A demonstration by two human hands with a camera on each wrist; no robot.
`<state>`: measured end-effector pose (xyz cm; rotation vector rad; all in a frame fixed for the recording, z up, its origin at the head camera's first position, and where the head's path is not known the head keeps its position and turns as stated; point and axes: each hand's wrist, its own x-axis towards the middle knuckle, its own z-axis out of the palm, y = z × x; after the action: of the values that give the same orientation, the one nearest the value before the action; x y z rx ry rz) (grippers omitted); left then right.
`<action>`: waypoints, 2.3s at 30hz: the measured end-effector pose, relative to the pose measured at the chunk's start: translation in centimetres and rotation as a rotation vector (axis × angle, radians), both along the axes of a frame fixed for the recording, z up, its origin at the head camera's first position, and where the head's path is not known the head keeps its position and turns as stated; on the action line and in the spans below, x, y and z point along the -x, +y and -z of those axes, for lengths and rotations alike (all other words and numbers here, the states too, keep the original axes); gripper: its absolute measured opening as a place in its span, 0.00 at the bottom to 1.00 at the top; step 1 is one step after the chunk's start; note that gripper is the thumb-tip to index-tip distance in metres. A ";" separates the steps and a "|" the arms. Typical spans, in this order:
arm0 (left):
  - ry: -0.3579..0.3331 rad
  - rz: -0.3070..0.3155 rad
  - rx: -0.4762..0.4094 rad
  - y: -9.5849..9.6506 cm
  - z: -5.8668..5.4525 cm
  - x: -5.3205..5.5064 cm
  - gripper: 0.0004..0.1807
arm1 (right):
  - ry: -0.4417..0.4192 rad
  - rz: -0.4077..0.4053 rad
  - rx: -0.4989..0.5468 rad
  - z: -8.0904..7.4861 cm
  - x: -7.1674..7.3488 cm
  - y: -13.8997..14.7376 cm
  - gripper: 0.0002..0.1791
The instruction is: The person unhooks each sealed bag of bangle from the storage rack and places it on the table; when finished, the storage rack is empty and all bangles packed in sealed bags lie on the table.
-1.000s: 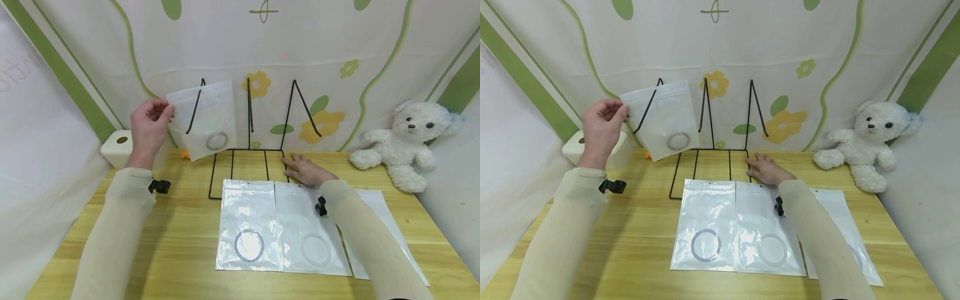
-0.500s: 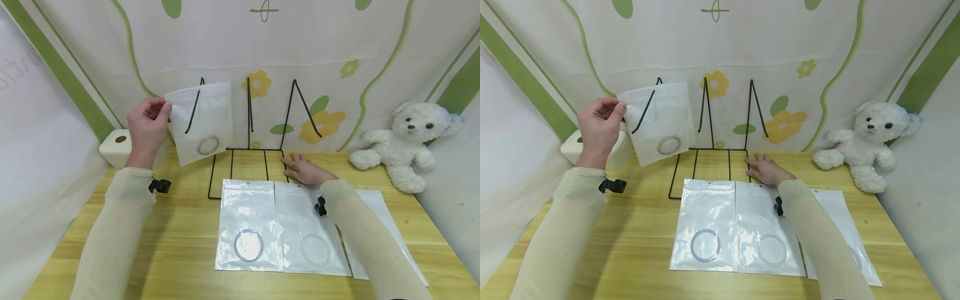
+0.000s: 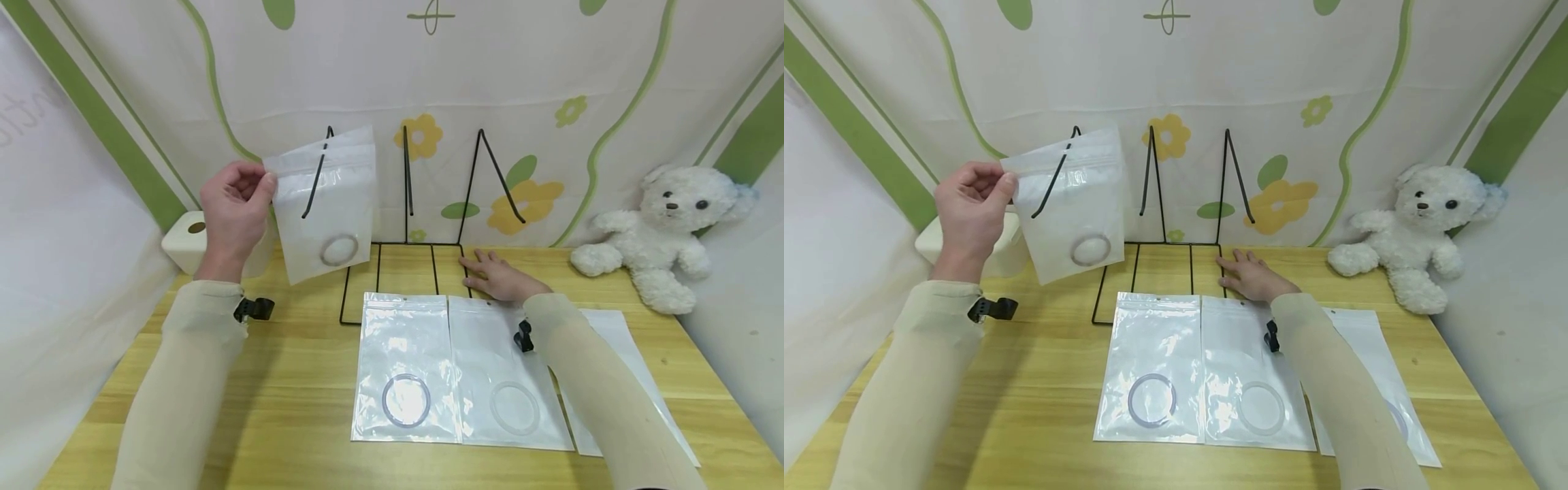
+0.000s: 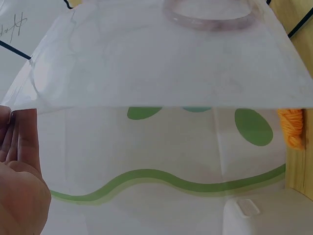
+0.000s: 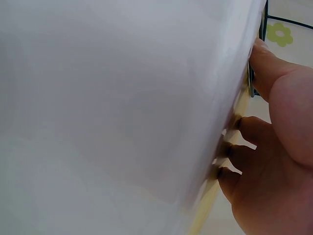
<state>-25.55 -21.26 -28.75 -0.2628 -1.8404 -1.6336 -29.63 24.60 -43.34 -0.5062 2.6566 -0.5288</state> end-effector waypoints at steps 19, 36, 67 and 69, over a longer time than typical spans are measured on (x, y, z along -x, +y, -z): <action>0.083 0.083 -0.068 -0.6 0.6 -2.1 0.12 | 0.008 -0.003 0.003 -0.2 -0.3 -0.2 0.38; 0.152 0.061 -0.037 -1.0 1.3 -4.0 0.06 | 0.008 -0.001 -0.018 0.0 0.1 -0.1 0.37; 0.119 0.150 -0.210 -1.4 2.2 -8.3 0.11 | 0.009 0.005 -0.024 0.4 0.3 -0.1 0.38; 0.130 0.178 -0.241 -1.5 2.3 -8.5 0.10 | 0.008 0.006 -0.022 0.4 0.3 -0.1 0.38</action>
<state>-17.01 -22.71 -31.01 -0.4253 -1.5436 -1.8932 -29.89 24.53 -43.76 -0.4951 2.6688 -0.4991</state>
